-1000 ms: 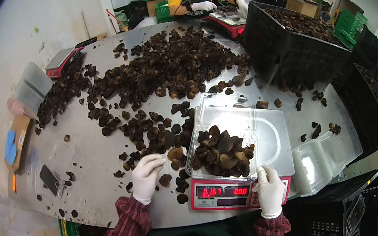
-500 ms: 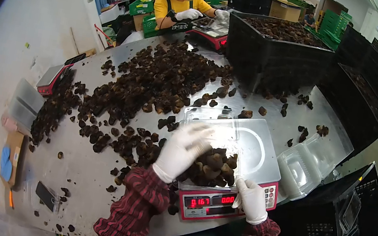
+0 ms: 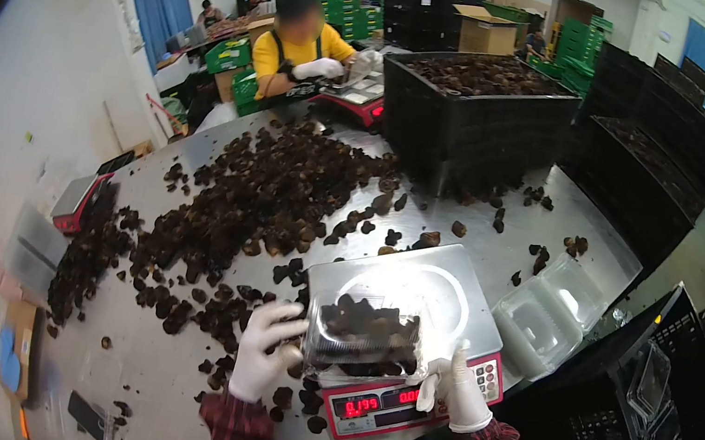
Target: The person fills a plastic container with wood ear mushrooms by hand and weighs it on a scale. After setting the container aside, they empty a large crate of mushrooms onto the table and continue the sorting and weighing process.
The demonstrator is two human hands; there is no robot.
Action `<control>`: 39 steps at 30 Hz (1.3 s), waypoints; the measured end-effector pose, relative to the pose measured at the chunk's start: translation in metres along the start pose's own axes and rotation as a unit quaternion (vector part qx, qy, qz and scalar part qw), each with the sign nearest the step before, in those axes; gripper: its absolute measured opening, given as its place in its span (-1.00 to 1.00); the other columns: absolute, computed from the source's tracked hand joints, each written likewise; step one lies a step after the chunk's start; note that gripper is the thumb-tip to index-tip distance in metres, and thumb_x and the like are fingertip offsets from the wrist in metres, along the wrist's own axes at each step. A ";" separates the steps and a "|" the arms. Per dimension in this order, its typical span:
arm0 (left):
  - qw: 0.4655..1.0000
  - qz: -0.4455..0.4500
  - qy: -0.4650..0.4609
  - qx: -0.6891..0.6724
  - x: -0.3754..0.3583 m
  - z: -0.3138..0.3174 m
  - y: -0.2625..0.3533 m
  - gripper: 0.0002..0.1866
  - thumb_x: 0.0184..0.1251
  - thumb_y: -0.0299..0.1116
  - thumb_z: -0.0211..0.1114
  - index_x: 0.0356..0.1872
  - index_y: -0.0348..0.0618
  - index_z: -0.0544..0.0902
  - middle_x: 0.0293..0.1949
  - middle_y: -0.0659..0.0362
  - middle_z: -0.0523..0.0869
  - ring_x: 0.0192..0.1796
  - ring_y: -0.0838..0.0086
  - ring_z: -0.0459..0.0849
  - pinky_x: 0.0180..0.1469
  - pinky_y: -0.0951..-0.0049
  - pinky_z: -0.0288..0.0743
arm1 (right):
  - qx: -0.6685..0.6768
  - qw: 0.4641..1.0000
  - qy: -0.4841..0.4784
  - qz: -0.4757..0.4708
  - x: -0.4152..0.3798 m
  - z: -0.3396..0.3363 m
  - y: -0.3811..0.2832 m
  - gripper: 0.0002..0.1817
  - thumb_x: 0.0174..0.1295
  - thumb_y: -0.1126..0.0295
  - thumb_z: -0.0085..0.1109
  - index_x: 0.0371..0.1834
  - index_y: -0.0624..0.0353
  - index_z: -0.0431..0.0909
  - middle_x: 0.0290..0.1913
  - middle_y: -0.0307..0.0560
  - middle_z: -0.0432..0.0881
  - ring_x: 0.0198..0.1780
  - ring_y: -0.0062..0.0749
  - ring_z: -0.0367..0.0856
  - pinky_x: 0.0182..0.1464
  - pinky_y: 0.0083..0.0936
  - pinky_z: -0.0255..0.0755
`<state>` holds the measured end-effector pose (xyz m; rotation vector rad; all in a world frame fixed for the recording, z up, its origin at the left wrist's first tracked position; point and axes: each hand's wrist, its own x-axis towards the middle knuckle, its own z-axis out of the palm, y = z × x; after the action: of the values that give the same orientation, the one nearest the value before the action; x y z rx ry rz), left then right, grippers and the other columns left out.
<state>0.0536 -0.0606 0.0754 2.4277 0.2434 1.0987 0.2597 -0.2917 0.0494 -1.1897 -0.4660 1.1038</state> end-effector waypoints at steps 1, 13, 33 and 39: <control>0.998 -0.029 -0.020 0.055 -0.012 -0.001 0.015 -0.66 0.23 -0.32 0.32 0.01 -0.19 0.63 -0.22 0.21 0.67 -0.08 0.45 0.59 0.08 0.41 0.43 | 0.029 0.999 -0.014 0.005 0.000 -0.001 0.002 -0.35 0.45 -0.07 -0.27 -0.39 0.36 0.56 -0.67 -0.15 0.54 -0.65 -0.56 0.51 -0.51 -0.71 0.36; 0.806 -0.398 0.104 -0.425 -0.051 0.031 0.050 -0.51 0.16 -0.71 0.15 0.15 -0.25 0.34 -0.42 0.15 0.57 -0.45 0.44 0.64 -0.41 0.41 0.64 | -0.094 0.994 0.046 -0.029 -0.001 0.022 0.005 -0.77 0.35 0.37 -0.06 -0.30 0.34 0.48 -0.52 -0.18 0.55 -0.61 -0.59 0.55 -0.56 -0.68 0.42; 0.821 -0.479 0.112 -0.288 -0.098 0.028 0.065 -0.73 0.32 -0.41 0.19 -0.02 -0.33 0.58 -0.27 0.13 0.68 -0.30 0.53 0.59 -0.30 0.58 0.45 | 0.135 0.640 0.609 -0.448 -0.290 -0.316 -0.114 -0.81 0.31 0.42 0.10 -0.44 0.24 0.43 -0.58 -0.17 0.44 -0.66 -0.63 0.27 -0.61 -0.70 0.15; 0.820 -0.475 0.153 -0.281 -0.108 0.018 0.060 -0.75 0.29 -0.50 0.19 -0.08 -0.47 0.58 -0.27 0.10 0.68 -0.25 0.49 0.62 -0.22 0.58 0.50 | 0.071 0.725 0.685 -0.034 -0.279 -0.383 -0.062 -0.71 0.33 0.26 0.01 -0.43 0.23 0.54 -0.63 -0.16 0.49 -0.66 -0.49 0.38 -0.63 -0.57 0.25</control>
<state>-0.0065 -0.1561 0.0226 1.2800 0.9561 0.8720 0.4669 -0.7220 0.0347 -1.4879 0.7248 -0.0323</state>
